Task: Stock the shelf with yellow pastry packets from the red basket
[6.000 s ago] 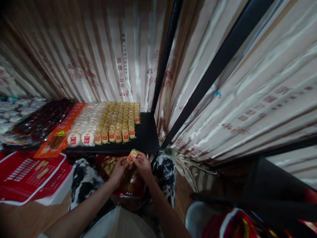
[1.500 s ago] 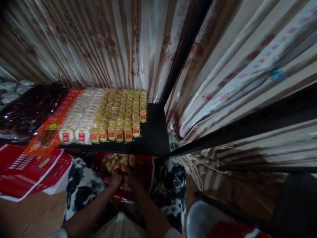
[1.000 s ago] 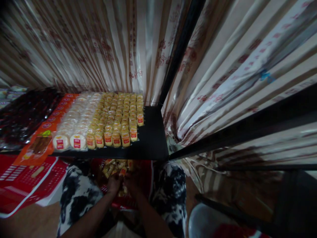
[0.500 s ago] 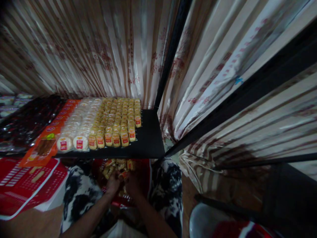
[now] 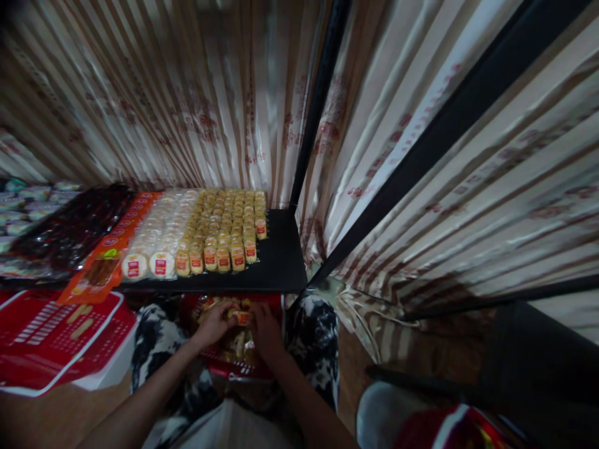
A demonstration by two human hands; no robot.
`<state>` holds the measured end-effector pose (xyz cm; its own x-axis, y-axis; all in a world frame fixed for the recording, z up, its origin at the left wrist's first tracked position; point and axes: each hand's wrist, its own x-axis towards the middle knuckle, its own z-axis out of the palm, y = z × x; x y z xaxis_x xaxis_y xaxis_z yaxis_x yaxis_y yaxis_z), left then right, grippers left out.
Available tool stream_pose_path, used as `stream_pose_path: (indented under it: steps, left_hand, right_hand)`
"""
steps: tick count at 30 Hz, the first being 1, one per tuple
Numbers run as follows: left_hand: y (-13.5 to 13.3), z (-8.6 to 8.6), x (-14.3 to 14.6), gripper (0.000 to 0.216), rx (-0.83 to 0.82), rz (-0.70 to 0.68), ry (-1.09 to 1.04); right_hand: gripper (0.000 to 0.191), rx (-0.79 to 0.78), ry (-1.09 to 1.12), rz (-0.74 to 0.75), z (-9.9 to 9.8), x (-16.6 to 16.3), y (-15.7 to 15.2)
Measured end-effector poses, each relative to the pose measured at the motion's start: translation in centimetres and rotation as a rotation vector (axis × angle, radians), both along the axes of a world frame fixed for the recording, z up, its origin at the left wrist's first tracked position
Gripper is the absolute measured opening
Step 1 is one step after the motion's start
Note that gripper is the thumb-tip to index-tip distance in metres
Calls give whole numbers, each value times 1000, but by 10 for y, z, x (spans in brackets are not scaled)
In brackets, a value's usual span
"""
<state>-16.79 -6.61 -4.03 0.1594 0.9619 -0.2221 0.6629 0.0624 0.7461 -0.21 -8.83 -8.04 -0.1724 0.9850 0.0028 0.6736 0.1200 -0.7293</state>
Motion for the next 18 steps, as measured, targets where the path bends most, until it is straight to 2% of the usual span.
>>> stream_pose_path:
  steps: [4,8,12,18]
  left_hand:
    - [6,25,7,25,70,-137,5]
    - [13,42,14,35,129,-183,-62]
    - [21,50,25,46,216,-98,-167]
    - [31,54,49,44,333,73,-368]
  right_hand:
    - [29,79,16,-11,12,4,5]
    - [31,83,34,38,26,9,10]
    - [29,147,90,12,45,16,17]
    - [26,100,174,-210,62,27,34]
